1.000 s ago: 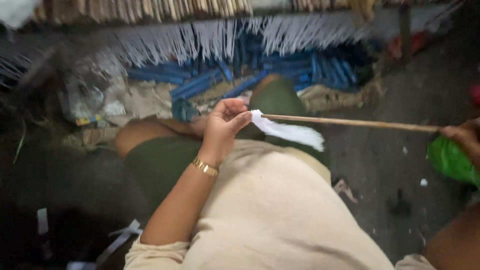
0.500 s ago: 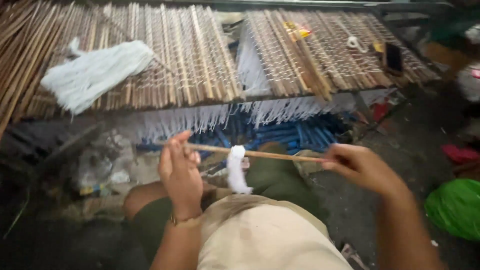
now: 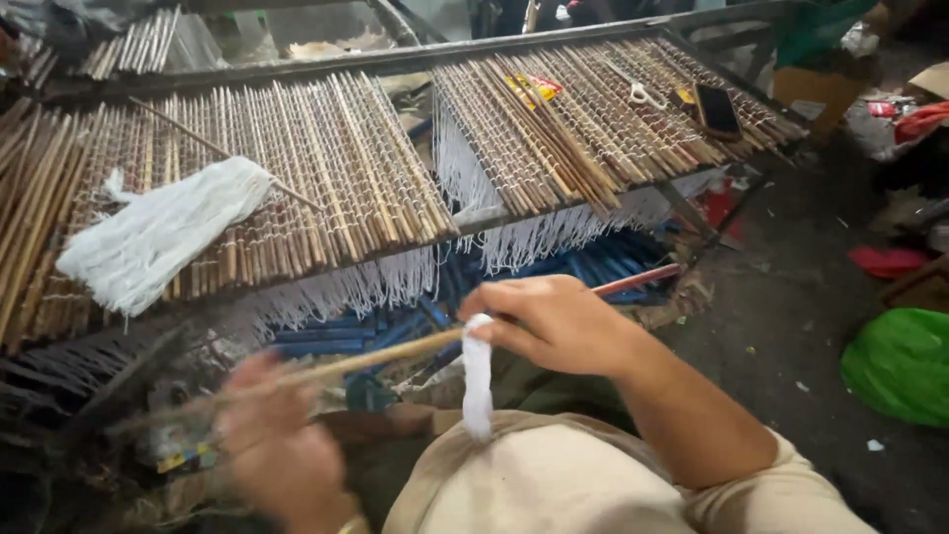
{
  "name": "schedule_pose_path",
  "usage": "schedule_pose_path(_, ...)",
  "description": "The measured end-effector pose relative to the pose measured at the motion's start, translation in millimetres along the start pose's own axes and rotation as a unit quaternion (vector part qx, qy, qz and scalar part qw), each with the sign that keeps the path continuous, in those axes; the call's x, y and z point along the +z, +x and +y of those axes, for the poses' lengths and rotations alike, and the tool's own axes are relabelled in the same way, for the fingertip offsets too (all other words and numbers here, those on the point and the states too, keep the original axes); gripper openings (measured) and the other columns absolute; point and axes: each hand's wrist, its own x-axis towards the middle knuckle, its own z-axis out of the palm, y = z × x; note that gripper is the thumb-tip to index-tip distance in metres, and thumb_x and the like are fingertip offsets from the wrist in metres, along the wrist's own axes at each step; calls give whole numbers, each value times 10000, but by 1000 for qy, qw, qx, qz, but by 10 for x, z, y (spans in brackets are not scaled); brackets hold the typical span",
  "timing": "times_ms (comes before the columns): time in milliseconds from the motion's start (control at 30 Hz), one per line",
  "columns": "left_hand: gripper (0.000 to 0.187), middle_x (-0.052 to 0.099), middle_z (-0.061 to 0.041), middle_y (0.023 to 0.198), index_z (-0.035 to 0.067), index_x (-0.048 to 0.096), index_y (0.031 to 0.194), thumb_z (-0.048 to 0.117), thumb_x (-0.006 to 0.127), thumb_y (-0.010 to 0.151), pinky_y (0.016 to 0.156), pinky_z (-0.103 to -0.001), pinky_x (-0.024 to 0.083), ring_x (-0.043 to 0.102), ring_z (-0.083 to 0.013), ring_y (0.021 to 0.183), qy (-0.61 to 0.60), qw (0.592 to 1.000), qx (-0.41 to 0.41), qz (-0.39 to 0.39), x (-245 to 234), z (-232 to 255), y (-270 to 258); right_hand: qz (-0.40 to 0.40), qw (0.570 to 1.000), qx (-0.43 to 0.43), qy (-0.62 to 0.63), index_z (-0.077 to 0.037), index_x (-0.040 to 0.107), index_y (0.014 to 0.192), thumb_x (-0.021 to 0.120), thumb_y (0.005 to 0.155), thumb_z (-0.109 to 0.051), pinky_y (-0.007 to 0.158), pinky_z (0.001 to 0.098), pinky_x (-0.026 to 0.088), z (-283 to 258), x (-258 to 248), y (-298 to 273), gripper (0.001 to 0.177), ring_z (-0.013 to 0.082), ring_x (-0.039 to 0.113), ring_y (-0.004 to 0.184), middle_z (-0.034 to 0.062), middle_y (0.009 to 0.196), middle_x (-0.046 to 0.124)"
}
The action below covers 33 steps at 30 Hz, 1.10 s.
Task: Tying multiple white strings onto a thin wooden stick at regular intervals
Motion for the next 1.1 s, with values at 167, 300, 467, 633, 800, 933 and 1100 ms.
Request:
schedule_pose_path(167, 164, 679, -118, 1140, 41, 737, 1035, 151, 646, 953, 962, -344, 523, 664, -234, 1088, 267, 869, 227, -350, 459, -254, -327, 32, 999, 3, 39, -157, 649, 1160, 392, 1053, -338, 775, 340, 500, -158, 96, 88, 331, 217, 742, 893, 13, 988, 760)
schedule_pose_path(300, 110, 764, -116, 871, 96, 802, 957, 185, 737, 947, 673, -397, 594, 737, -326, 800, 269, 867, 243, -342, 400, -477, -293, 98, 990, 57, 82, -164, 719, 1114, 560, 999, -230, 775, 478, 576, -67, 107, 33, 207, 413, 743, 861, 139, 864, 758)
schedule_pose_path(467, 180, 773, -125, 976, 104, 793, 1018, 211, 650, 992, 779, -393, 606, 751, -330, 923, 223, 878, 177, -385, 546, -166, -404, 133, 984, 112, 39, -281, 750, 1052, 712, 927, -364, 698, 361, 562, 174, 316, -92, 155, 247, 737, 754, -22, 785, 749)
schedule_pose_path(633, 321, 736, -145, 917, 26, 624, 1011, 268, 431, 1098, 875, -364, 590, 735, -207, 891, 65, 970, 90, -216, 451, -384, -389, 164, 981, 100, 27, -268, 753, 1003, 718, 930, -375, 642, 353, 549, 202, 338, -96, 134, 253, 718, 690, -14, 736, 722)
schedule_pose_path(800, 457, 651, -244, 783, 44, 554, 733, 387, 819, 879, 695, -477, 546, 691, -465, 796, 336, 844, 222, -353, 487, -712, -451, 151, 982, 89, 64, -205, 728, 1063, 654, 978, -325, 648, 447, 553, 36, 299, -98, 165, 360, 707, 714, 73, 727, 709)
schedule_pose_path(933, 222, 743, -189, 972, 65, 682, 867, 244, 660, 998, 860, -454, 546, 710, -427, 976, 264, 877, 171, -363, 505, -518, -458, 151, 981, 103, 67, -208, 735, 1070, 704, 942, -290, 630, 410, 551, 88, 317, -165, 155, 314, 687, 639, 51, 637, 643)
schedule_pose_path(1100, 246, 779, -72, 958, 109, 663, 1026, 248, 776, 857, 752, -345, 558, 738, -220, 817, 275, 899, 66, -334, 576, -515, -570, 157, 979, 109, 77, -178, 747, 1053, 629, 953, -205, 624, 438, 543, 99, 298, -199, 157, 375, 694, 656, 107, 704, 727)
